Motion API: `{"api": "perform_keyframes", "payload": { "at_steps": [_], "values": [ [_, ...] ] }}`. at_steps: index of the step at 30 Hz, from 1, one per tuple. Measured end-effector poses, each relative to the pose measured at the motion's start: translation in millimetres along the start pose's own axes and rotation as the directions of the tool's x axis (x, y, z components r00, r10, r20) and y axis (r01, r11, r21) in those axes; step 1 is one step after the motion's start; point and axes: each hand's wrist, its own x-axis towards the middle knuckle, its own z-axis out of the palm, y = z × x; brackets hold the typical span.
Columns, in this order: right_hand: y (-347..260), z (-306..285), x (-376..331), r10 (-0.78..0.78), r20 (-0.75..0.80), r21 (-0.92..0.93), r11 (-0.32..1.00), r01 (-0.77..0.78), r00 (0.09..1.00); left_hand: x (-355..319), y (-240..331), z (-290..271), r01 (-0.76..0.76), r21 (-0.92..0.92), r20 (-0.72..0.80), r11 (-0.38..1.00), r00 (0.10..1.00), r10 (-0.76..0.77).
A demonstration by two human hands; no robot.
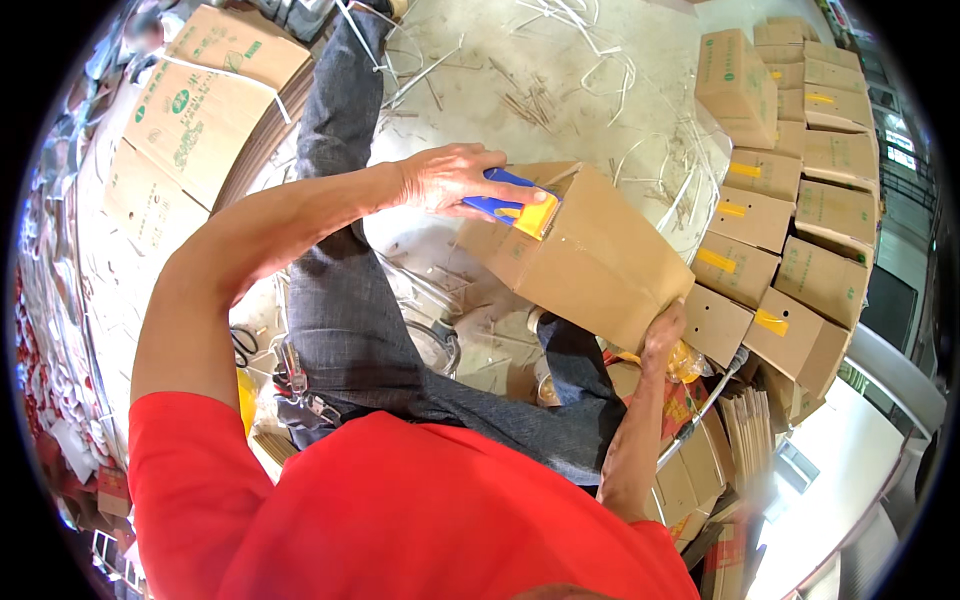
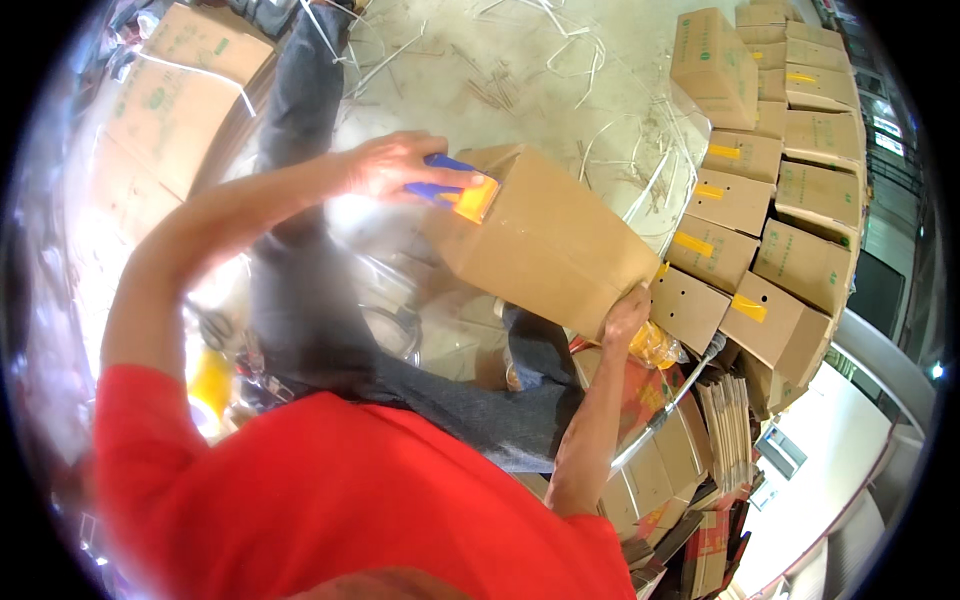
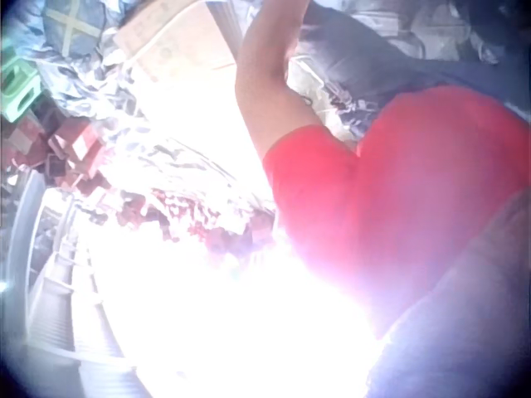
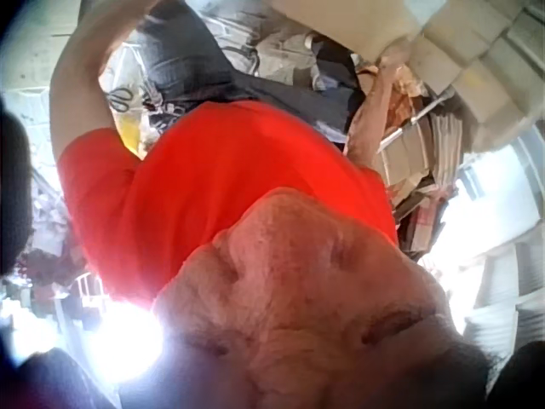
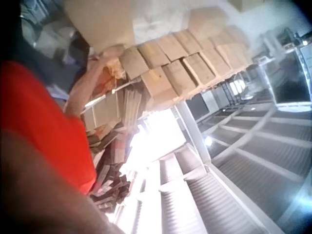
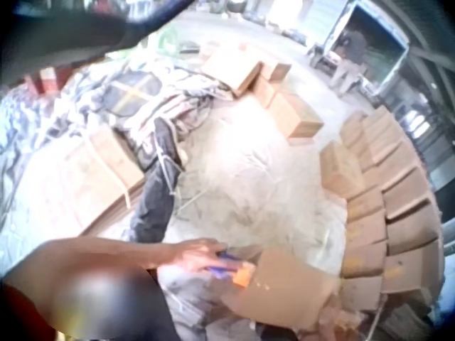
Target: The person sits on the floor and repeatedly folds flat cardboard sheets into small boxes, then seals them with a handheld tape dispenser. Finished boxes are placed in a growing stack nearby.
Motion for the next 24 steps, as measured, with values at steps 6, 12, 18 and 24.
{"api": "perform_keyframes", "payload": {
  "at_steps": [6,12,18,24],
  "values": [
    [-6.3,-5.6,-6.9,0.091,0.051,0.155,0.983,-0.098,0.994,-21.2,-31.7,41.9,0.051,-0.079,-0.042,0.996,0.998,-0.055],
    [-16.8,-6.0,-6.9,0.105,0.132,0.216,0.967,-0.132,0.986,-45.2,-60.3,65.9,0.192,0.008,0.171,0.981,0.967,-0.19],
    [5.3,-10.5,-11.4,-0.11,0.05,0.035,0.993,0.109,0.993,4.5,-32.8,26.9,0.122,0.261,0.381,0.958,0.899,-0.218],
    [4.5,-1.5,-5.3,0.051,0.025,0.071,0.996,-0.052,0.998,64.3,-9.1,50.9,-0.011,0.44,0.464,0.898,0.859,-0.217]
  ]
}}
